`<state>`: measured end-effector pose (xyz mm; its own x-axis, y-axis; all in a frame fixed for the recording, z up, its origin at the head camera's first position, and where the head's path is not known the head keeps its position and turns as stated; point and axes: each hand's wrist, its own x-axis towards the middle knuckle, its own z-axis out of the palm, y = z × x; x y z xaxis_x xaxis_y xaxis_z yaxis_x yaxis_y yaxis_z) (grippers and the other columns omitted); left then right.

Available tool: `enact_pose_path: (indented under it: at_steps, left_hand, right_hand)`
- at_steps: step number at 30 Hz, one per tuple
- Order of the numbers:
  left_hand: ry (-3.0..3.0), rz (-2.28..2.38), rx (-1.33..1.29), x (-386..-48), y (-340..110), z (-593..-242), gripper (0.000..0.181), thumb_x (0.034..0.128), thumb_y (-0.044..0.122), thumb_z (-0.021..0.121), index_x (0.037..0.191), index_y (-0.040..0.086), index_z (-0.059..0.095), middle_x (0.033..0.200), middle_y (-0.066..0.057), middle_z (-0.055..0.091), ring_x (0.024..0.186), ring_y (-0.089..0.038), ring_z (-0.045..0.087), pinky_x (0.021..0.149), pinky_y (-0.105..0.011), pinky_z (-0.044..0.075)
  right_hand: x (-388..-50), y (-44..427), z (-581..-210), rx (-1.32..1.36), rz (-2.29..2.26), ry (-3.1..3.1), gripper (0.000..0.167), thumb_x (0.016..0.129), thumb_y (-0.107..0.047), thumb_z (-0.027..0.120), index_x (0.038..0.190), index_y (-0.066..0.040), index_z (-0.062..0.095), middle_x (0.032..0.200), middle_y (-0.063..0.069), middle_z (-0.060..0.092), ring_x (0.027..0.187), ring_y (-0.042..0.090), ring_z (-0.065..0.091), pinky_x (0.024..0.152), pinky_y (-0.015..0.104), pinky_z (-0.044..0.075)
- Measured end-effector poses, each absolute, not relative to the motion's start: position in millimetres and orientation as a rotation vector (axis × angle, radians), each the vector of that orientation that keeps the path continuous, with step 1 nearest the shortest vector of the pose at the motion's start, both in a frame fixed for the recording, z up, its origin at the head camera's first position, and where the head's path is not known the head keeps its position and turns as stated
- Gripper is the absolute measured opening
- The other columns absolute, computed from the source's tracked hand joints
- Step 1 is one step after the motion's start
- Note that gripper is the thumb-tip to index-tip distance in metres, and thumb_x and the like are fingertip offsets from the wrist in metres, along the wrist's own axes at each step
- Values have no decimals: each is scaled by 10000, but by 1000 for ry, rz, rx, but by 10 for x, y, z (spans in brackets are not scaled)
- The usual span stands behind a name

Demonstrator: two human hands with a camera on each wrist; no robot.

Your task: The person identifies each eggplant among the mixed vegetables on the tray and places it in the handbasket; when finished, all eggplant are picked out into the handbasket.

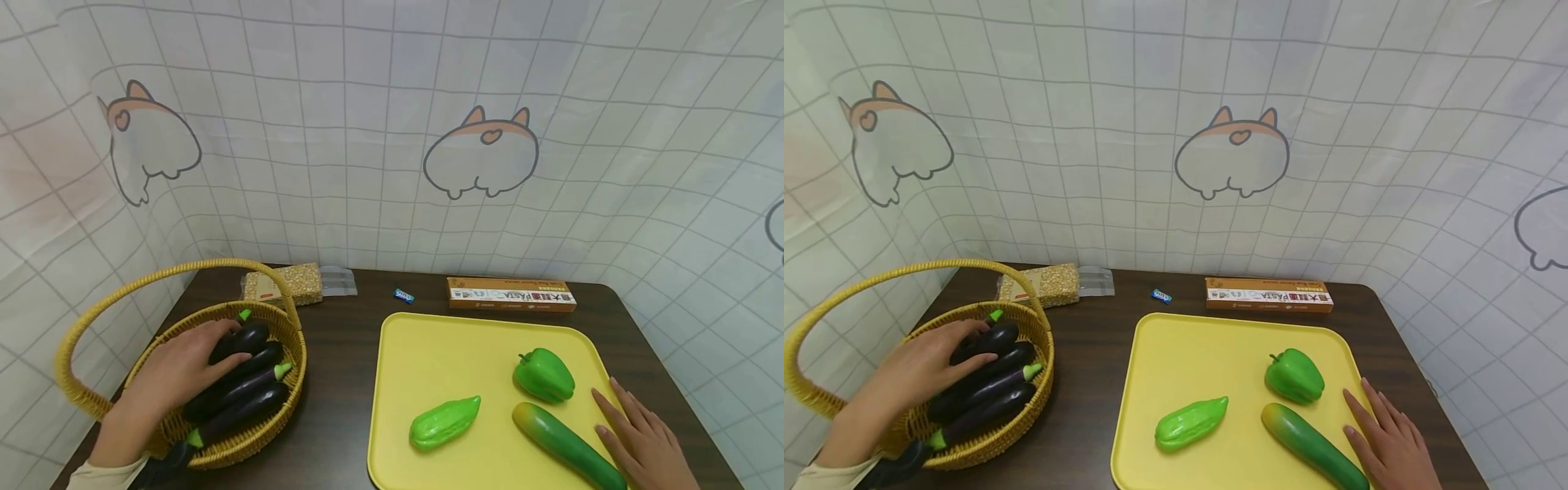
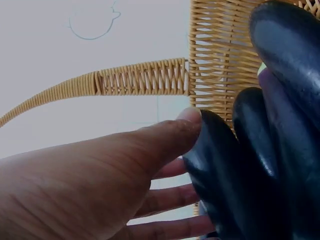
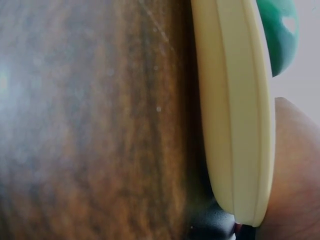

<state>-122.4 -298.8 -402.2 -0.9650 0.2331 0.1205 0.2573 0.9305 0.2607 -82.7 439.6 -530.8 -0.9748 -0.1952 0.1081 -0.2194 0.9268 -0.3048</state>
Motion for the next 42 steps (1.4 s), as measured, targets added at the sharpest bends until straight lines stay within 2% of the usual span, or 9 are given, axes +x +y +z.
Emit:
enact_pose_path:
  at_steps: [8,15,20,23,28,31,35,38,42]
  left_hand:
    - [-2951,-424,-394,-1127,-2970,-3940,548,962,428,796,1331,41,674,1301,-198,663,1121,-425,669,872,-615,525]
    - [-2884,-449,-453,-1035,-2908,-3880,528,939,409,828,1307,54,694,1261,-178,674,1070,-389,692,812,-572,560]
    - [-2888,-517,-472,-941,-2804,-3867,580,920,517,814,1326,120,694,1296,-162,668,1043,-390,703,729,-543,577]
    - [-2875,-529,-505,-895,-2710,-3872,580,898,544,823,1309,152,707,1302,-143,673,1060,-382,702,735,-543,578]
    - [-2724,-509,-666,-847,-2529,-3895,541,856,439,893,1292,168,720,1268,-77,701,1039,-292,719,763,-492,589]
    - [-2623,-500,-741,-834,-2435,-3893,553,831,397,920,1295,174,719,1260,-38,700,1054,-255,714,802,-478,588]
    - [-2581,-496,-772,-823,-2319,-3881,623,837,421,911,1363,169,690,1347,-41,659,1152,-292,675,895,-534,555]
    - [-2592,-505,-791,-822,-2226,-3885,664,870,468,874,1435,201,651,1438,-40,604,1246,-317,620,976,-573,502]
    - [-2605,-521,-835,-837,-2097,-3919,662,907,524,821,1474,244,623,1518,-29,546,1354,-315,536,1061,-588,427]
  right_hand:
    - [-815,4407,-5300,343,448,-3011,608,1138,-449,469,1695,-356,245,1765,-17,45,1418,576,325,975,763,248]
    - [-800,4410,-5283,334,465,-3009,609,1131,-448,490,1690,-361,266,1763,-19,63,1423,568,323,984,772,237]
    - [-793,4427,-5287,334,473,-2999,608,1129,-429,504,1688,-348,280,1763,-14,75,1429,566,319,979,780,236]
    - [-789,4425,-5289,328,481,-3002,606,1127,-430,512,1685,-353,290,1762,-18,83,1430,564,324,977,780,244]
    - [-811,4447,-5230,417,551,-2931,611,1106,-306,592,1670,-272,357,1742,64,188,1408,571,366,972,781,285]
    - [-832,4450,-5165,497,621,-2830,622,1072,-172,648,1646,-184,408,1706,127,277,1470,499,324,1072,775,235]
    - [-833,4377,-4964,525,625,-2755,657,1054,-111,661,1651,-175,395,1702,97,293,1558,361,204,1212,651,91]
    - [-854,4245,-4733,544,576,-2724,685,1045,-114,672,1659,-196,379,1708,64,282,1574,341,174,1235,594,69]
    - [-913,4040,-4459,584,539,-2685,705,1027,-128,700,1655,-199,389,1714,56,276,1579,349,166,1221,636,77]
